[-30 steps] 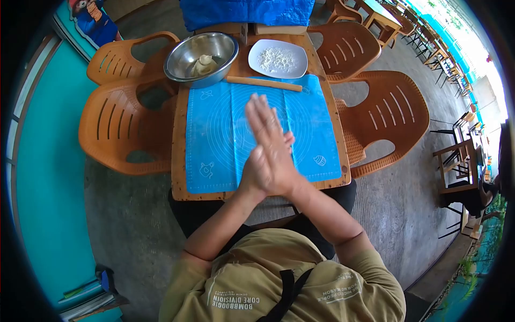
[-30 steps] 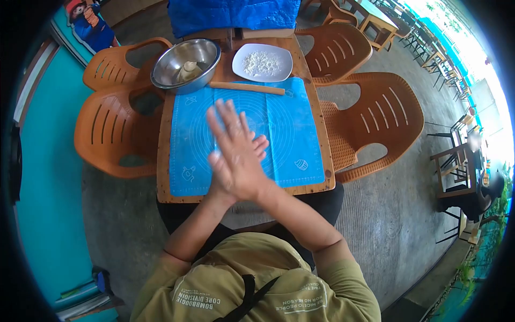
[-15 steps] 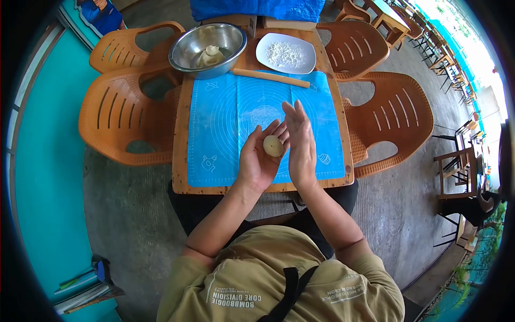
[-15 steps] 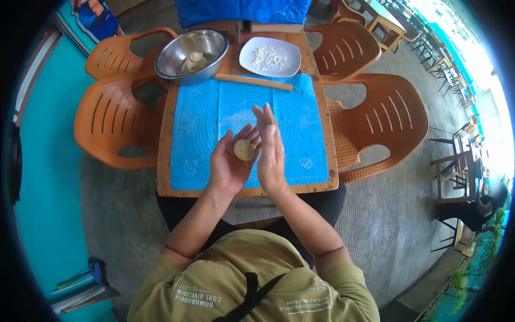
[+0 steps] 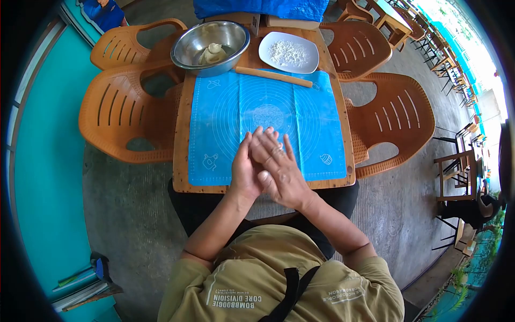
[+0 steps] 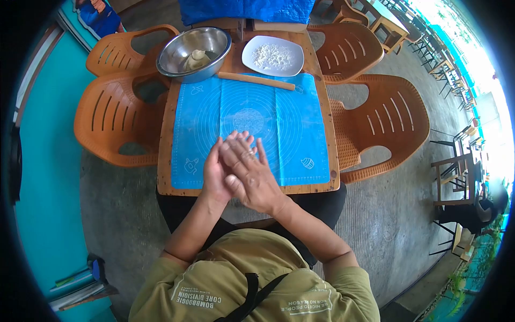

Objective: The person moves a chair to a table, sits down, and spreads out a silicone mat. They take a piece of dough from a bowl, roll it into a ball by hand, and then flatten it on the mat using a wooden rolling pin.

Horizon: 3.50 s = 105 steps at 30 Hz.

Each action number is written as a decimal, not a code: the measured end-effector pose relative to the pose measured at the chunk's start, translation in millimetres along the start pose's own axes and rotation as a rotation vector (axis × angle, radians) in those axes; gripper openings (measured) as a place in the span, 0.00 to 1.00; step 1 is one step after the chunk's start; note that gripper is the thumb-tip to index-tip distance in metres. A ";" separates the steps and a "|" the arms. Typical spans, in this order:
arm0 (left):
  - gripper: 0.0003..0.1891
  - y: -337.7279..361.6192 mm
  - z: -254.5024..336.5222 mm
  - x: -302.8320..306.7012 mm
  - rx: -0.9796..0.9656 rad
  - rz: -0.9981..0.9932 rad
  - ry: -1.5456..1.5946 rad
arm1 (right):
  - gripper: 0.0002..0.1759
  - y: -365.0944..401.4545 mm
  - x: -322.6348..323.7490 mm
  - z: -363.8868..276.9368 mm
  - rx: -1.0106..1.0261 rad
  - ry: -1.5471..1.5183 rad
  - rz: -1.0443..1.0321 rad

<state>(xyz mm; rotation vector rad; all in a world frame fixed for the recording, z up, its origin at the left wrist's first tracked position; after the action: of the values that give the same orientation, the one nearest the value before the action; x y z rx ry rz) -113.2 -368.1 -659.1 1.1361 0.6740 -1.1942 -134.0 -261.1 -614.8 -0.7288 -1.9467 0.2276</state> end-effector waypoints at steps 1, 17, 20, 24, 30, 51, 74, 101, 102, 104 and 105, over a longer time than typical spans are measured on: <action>0.29 -2.6 -2.2 2.0 -0.051 0.057 -0.002 | 0.34 -0.3 -3.8 2.3 0.001 0.001 -0.001; 0.16 25.4 7.1 -12.7 0.059 -0.005 -0.154 | 0.29 -25.9 19.6 109.6 -0.373 -0.146 0.456; 0.20 76.6 32.4 -78.5 0.022 -0.261 -0.163 | 0.25 -28.0 23.5 153.2 -0.341 0.136 0.430; 0.26 130.7 46.7 -145.8 -0.253 -0.611 -0.276 | 0.24 -34.8 16.1 205.1 -0.282 0.328 0.380; 0.41 113.5 35.7 -123.7 -0.096 -1.369 -0.320 | 0.22 -47.2 12.5 239.8 -0.297 0.654 0.242; 0.24 -25.4 37.0 46.5 -0.174 0.143 -0.913 | 0.17 -85.1 8.9 276.6 -0.238 0.623 -0.037; 0.26 -66.7 4.1 32.7 -0.954 0.182 -2.186 | 0.15 36.8 72.2 152.3 -0.305 0.265 0.220; 0.12 -43.3 86.4 11.5 -1.256 0.295 -1.952 | 0.14 36.4 37.4 108.5 -0.084 0.305 0.012; 0.13 -51.9 86.8 14.9 -1.204 0.308 -2.006 | 0.15 35.2 36.5 108.7 -0.078 0.304 0.000; 0.14 -62.8 84.8 21.6 -1.154 0.319 -2.056 | 0.15 33.9 35.8 108.6 -0.078 0.304 -0.008; 0.16 -68.2 83.5 25.7 -1.094 0.355 -2.087 | 0.15 33.3 35.8 109.2 -0.081 0.301 -0.015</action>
<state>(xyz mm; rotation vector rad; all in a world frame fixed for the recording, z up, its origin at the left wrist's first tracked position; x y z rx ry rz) -182.8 -452.7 -675.6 -1.0204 -0.5433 -0.8376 -226.7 -197.2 -655.4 -0.7546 -1.6807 0.0268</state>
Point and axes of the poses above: each hand's wrist, its own y-axis away from the middle knuckle, its own x-axis out of the back of the hand, z = x × y, the point moved 3 cm from there along -y, towards the middle knuckle, and after that the axes turned 9 degrees about x, right-handed, at the moved point
